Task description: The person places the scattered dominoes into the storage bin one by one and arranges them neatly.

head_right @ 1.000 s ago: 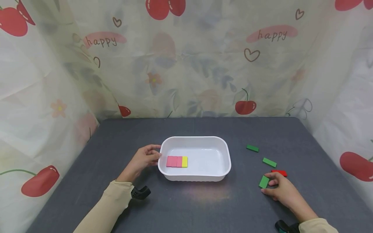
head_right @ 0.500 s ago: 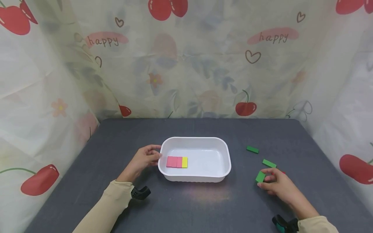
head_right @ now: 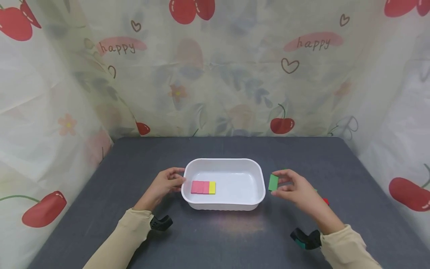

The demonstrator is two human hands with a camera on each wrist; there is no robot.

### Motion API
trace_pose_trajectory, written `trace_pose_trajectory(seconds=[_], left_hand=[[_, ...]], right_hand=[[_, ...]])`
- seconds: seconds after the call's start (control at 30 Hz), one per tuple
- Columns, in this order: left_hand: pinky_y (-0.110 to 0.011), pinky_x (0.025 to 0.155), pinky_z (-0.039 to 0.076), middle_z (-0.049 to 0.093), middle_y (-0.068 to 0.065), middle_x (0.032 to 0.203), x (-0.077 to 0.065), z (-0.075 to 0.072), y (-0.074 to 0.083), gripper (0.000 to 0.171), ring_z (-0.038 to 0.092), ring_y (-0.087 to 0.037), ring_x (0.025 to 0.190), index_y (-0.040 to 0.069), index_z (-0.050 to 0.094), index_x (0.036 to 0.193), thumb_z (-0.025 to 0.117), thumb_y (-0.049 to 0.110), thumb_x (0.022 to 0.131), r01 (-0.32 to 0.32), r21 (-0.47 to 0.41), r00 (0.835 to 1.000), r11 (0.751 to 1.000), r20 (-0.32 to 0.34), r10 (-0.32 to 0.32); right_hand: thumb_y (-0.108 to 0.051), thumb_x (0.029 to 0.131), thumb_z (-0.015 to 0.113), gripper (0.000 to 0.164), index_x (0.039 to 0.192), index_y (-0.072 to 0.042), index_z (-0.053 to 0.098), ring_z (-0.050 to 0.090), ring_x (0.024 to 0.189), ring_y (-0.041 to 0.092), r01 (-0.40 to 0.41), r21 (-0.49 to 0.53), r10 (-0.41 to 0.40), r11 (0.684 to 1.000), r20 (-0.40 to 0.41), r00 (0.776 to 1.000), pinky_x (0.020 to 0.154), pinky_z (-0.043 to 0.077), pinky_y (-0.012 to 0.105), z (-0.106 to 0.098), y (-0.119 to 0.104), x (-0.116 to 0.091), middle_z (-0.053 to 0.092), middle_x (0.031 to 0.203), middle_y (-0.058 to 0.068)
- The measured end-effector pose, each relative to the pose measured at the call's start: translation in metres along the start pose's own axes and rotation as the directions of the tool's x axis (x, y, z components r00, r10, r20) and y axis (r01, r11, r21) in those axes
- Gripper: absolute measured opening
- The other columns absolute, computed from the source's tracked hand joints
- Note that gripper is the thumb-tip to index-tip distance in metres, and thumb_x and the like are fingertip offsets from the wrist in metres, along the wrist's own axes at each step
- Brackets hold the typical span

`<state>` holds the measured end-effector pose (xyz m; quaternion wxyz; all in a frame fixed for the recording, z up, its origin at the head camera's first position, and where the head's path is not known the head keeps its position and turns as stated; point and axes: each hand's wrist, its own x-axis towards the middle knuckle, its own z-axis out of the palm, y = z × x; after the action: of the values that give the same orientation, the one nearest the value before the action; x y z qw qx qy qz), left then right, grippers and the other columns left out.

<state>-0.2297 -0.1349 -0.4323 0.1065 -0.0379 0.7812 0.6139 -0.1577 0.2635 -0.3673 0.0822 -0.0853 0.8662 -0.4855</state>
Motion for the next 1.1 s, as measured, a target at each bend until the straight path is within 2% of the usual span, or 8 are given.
trace_pose_trajectory(seconds=[0.17,0.4,0.5,0.63,0.83,1.1], left_hand=[[-0.029,0.071,0.058,0.068,-0.016,0.099,0.000,0.001,0.000,0.043,0.064,-0.017,0.074,0.008,0.058,0.129,0.070,0.011,0.088,-0.002,0.009,1.000,1.000,-0.006,0.002],[-0.029,0.071,0.058,0.068,-0.012,0.095,0.000,0.000,0.000,0.043,0.064,-0.017,0.073,0.008,0.058,0.128,0.071,0.011,0.087,-0.002,0.010,1.000,1.000,-0.006,0.003],[-0.029,0.070,0.058,0.068,-0.012,0.094,0.000,0.000,0.000,0.042,0.064,-0.017,0.073,0.008,0.058,0.128,0.071,0.011,0.087,-0.008,0.008,1.000,1.000,-0.006,0.008],[-0.030,0.070,0.058,0.069,-0.013,0.095,0.000,0.000,0.000,0.042,0.065,-0.017,0.073,0.008,0.059,0.127,0.071,0.010,0.087,-0.013,0.004,1.000,1.000,-0.001,0.013],[-0.030,0.070,0.058,0.069,-0.013,0.095,0.001,0.000,0.000,0.042,0.065,-0.017,0.072,0.007,0.058,0.127,0.070,0.010,0.087,-0.010,0.004,1.000,1.000,0.002,0.010],[-0.030,0.070,0.058,0.068,-0.013,0.094,0.001,0.000,0.000,0.041,0.064,-0.017,0.073,0.007,0.058,0.127,0.070,0.010,0.088,-0.008,-0.001,1.000,1.000,0.005,0.008]], right_hand=[[-0.010,0.085,0.073,0.060,0.135,0.006,0.043,0.066,0.088,0.006,0.057,0.094,-0.062,0.994,0.053,0.997,0.074,0.055,0.026,0.014,-0.015,0.011,0.052,0.118,0.024],[-0.008,0.081,0.076,0.062,0.133,0.003,0.045,0.066,0.086,0.013,0.036,0.122,-0.049,0.992,0.104,0.993,0.073,0.053,0.028,0.033,-0.023,0.032,0.053,0.111,0.021],[-0.006,0.080,0.076,0.060,0.131,0.004,0.046,0.065,0.086,0.017,0.035,0.121,-0.050,0.992,0.119,0.992,0.072,0.052,0.029,0.042,-0.025,0.041,0.054,0.110,0.021],[-0.005,0.079,0.077,0.057,0.129,0.002,0.049,0.064,0.085,0.019,-0.004,0.088,-0.007,0.996,0.124,0.992,0.072,0.053,0.030,0.054,-0.026,0.053,0.056,0.108,0.018],[-0.006,0.079,0.077,0.053,0.125,0.000,0.053,0.063,0.084,0.019,-0.059,0.034,0.055,0.998,0.122,0.991,0.074,0.054,0.030,0.070,-0.026,0.068,0.056,0.108,0.018],[-0.002,0.075,0.078,0.052,0.121,0.002,0.054,0.062,0.081,0.017,-0.086,0.017,0.083,0.996,0.127,0.988,0.072,0.054,0.029,0.082,-0.018,0.087,0.060,0.104,0.017]])
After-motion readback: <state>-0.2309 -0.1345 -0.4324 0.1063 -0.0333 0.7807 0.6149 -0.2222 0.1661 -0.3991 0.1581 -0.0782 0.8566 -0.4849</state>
